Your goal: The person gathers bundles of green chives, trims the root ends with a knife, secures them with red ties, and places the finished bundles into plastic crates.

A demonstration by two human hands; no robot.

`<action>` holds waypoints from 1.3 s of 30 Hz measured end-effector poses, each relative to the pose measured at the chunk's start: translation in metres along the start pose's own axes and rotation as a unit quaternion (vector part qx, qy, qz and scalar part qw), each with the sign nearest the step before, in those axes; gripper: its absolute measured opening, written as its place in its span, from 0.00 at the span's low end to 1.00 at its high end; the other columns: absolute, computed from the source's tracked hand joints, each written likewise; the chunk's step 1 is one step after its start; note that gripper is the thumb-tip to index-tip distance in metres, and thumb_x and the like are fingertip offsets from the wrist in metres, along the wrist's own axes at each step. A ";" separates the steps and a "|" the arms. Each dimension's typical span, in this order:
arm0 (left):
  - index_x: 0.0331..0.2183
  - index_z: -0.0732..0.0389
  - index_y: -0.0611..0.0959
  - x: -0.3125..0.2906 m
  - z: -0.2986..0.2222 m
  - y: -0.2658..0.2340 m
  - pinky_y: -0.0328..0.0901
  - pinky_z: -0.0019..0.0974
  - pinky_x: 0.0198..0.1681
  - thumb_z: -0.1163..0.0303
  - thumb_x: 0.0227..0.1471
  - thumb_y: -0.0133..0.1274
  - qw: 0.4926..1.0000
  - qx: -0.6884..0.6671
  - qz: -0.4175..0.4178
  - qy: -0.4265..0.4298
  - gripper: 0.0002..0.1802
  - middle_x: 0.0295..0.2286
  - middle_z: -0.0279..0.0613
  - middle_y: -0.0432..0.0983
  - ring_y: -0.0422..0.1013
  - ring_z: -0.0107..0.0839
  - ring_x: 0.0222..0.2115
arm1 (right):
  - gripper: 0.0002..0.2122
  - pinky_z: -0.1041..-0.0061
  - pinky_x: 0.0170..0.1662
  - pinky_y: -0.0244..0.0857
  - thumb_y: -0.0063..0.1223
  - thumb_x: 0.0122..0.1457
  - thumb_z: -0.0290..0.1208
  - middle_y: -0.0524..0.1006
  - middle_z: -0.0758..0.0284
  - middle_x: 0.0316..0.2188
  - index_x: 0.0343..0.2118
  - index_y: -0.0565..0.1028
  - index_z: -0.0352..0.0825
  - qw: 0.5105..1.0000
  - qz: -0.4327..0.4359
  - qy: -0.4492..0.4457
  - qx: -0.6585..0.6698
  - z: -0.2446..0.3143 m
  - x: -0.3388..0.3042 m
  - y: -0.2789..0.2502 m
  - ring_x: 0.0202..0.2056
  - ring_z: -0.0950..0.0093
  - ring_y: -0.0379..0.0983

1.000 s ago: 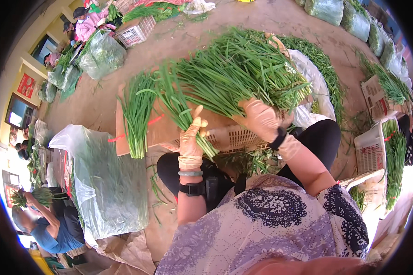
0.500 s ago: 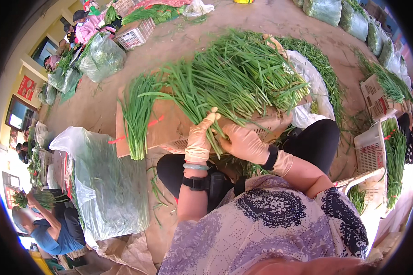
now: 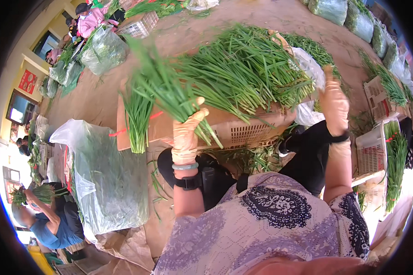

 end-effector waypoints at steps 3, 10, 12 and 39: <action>0.44 0.66 0.74 0.003 0.006 0.003 0.71 0.34 0.39 0.82 0.47 0.53 0.990 -0.134 -0.018 -0.043 0.18 0.35 0.41 0.75 0.73 0.32 0.33 | 0.23 0.79 0.21 0.61 0.51 0.54 0.38 0.65 0.72 0.21 0.51 0.65 0.35 0.971 -0.221 -0.031 -0.082 0.028 0.002 0.011 0.20 0.78 0.64; 0.51 0.61 0.72 -0.009 0.101 -0.021 0.68 0.36 0.41 0.74 0.52 0.52 0.896 -0.280 -0.004 -0.345 0.22 0.35 0.37 0.74 0.70 0.30 0.33 | 0.14 0.71 0.24 0.64 0.50 0.53 0.40 0.68 0.62 0.18 0.26 0.71 0.32 0.948 -0.254 -0.123 -0.146 0.203 -0.012 0.090 0.22 0.69 0.69; 0.52 0.56 0.71 -0.014 0.096 -0.022 0.67 0.36 0.42 0.74 0.52 0.51 0.893 -0.273 0.003 -0.356 0.24 0.38 0.36 0.75 0.70 0.28 0.32 | 0.08 0.67 0.26 0.66 0.49 0.50 0.32 0.71 0.60 0.19 0.20 0.72 0.34 0.934 -0.103 -0.159 0.301 0.191 0.007 0.087 0.22 0.63 0.72; 0.37 0.63 0.79 0.007 0.111 -0.015 0.68 0.29 0.26 0.77 0.48 0.57 0.940 -0.212 -0.094 -0.249 0.11 0.32 0.35 0.76 0.70 0.26 0.26 | 0.04 0.65 0.30 0.65 0.51 0.52 0.30 0.74 0.64 0.25 0.27 0.72 0.36 0.884 0.148 -0.271 0.351 0.027 -0.025 -0.097 0.28 0.64 0.72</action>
Point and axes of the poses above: each hand's wrist, its own x-axis towards the middle knuckle, its own y-axis out of the palm, z = x × y, the point moved 2 cm from there along x, towards the middle knuckle
